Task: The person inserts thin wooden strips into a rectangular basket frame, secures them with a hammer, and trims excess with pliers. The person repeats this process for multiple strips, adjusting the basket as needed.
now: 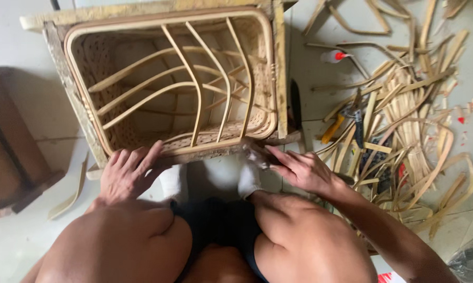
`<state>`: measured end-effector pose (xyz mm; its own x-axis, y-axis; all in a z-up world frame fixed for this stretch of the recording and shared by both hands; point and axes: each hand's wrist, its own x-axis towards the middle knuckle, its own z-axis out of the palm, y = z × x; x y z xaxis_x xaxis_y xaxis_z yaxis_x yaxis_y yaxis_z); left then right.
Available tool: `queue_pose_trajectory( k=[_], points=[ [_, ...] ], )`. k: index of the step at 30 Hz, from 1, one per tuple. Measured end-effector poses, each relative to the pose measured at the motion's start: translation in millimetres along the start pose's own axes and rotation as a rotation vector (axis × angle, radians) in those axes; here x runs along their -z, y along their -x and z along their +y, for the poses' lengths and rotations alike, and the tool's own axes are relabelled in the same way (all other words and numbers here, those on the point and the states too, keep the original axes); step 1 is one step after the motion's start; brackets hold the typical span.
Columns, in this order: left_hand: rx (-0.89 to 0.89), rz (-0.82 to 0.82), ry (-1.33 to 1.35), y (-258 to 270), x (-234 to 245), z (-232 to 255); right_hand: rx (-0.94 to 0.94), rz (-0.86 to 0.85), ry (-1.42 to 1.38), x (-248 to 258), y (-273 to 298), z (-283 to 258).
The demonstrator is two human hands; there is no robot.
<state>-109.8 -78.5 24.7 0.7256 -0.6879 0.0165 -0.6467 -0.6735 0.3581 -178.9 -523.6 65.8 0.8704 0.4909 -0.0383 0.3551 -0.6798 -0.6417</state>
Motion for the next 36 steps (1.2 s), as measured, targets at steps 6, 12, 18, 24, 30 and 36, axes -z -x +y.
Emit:
queue_pose_trajectory(
  k=[6, 12, 18, 24, 30, 36],
  points=[
    [0.046, 0.072, 0.049, 0, -7, -2, -0.303, 0.186, -0.126, 1, 45, 30],
    [0.015, 0.022, 0.029, 0, -12, -17, -0.456, 0.268, -0.123, 10, 21, 60],
    [0.221, -0.103, -0.339, -19, 4, -69, -0.284, 0.457, -0.052, 66, -116, 85],
    [0.729, 0.479, 0.150, -30, 42, -93, -0.393, 0.403, -0.001, 82, -205, 129],
    [0.827, 0.441, 1.440, -63, -33, -34, -0.515, 0.354, -0.026, 40, -183, 133],
    [0.805, 0.520, 1.409, -86, -18, -69, -0.621, 0.370, -0.198, 14, -131, 89]
  ],
)
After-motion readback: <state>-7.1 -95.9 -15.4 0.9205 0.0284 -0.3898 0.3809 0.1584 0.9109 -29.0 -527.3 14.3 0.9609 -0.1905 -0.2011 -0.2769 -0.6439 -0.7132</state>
